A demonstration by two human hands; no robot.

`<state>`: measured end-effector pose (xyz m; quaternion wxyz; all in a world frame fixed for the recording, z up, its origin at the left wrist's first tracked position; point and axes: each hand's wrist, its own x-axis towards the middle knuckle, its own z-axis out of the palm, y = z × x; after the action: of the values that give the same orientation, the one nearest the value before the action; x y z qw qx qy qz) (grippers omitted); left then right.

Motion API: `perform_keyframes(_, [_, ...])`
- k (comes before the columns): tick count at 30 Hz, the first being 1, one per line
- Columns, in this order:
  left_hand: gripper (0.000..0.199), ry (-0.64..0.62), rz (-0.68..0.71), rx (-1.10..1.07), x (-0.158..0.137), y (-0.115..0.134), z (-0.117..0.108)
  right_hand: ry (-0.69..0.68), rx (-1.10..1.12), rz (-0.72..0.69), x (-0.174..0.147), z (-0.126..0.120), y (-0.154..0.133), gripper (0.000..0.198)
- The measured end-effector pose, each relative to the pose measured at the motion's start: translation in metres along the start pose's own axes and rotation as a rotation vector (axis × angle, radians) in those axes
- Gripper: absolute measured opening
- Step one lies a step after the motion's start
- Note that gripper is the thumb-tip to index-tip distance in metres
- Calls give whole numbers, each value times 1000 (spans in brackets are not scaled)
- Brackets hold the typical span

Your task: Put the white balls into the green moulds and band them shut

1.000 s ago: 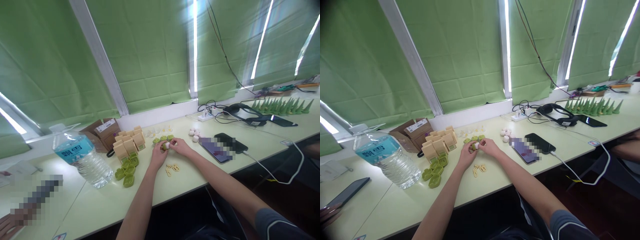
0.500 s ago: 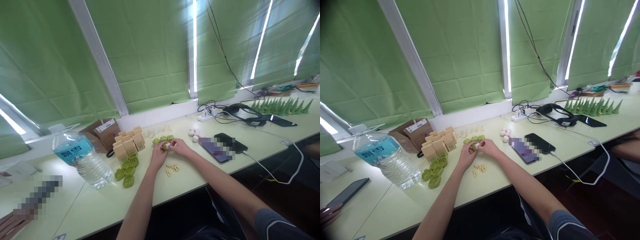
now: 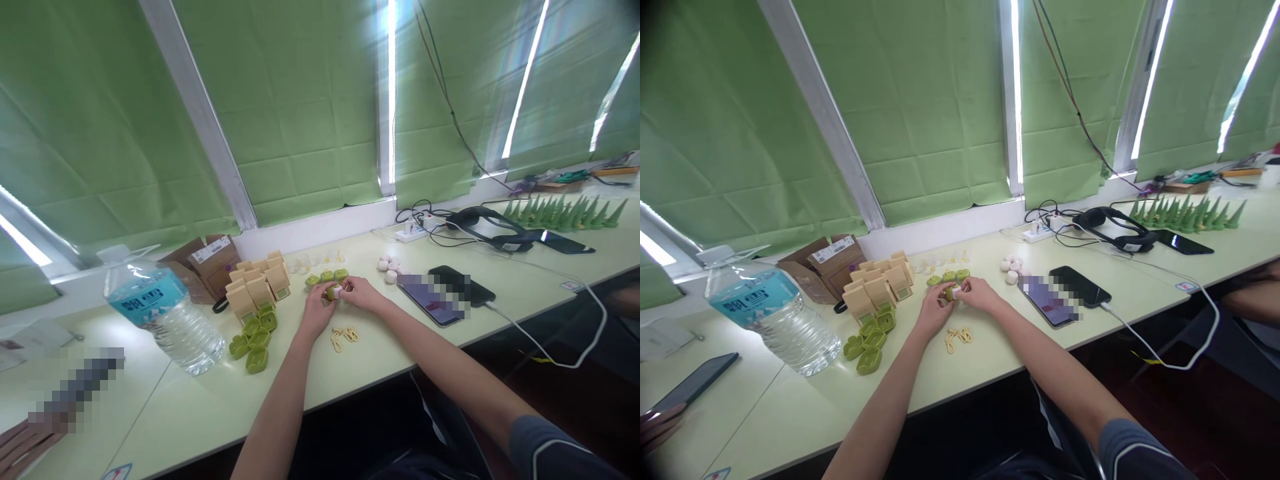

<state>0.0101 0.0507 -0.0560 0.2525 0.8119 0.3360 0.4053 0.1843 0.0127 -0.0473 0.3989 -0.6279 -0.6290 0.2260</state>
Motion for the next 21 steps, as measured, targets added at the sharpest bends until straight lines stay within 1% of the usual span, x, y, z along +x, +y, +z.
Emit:
perform_keyframes(4, [47, -15, 15, -26, 0, -2, 0, 15, 3, 9, 0, 1, 3, 21])
perform_keyframes(8, [47, 19, -3, -49, 2, -6, 2, 3, -35, 8, 1, -3, 0, 24])
perform_keyframes(11, [47, 69, -42, -61, 4, -10, 4, 79, -95, -25, 11, -13, -7, 21])
perform_keyframes(14, [48, 95, -73, -73, 4, -12, 5, 186, -59, -24, 37, -23, -8, 16])
perform_keyframes(16, [49, 85, -80, -72, 4, -13, 6, 222, -46, -8, 61, -25, -3, 18])
perform_keyframes(17, [49, 78, -80, -68, 3, -12, 6, 232, -63, 25, 74, -24, 2, 22])
perform_keyframes(19, [49, 66, -76, -61, 2, -11, 5, 192, -177, 106, 96, -18, 14, 32])
perform_keyframes(21, [49, 61, -71, -60, 1, -9, 5, 184, -240, 138, 113, -10, 26, 39])
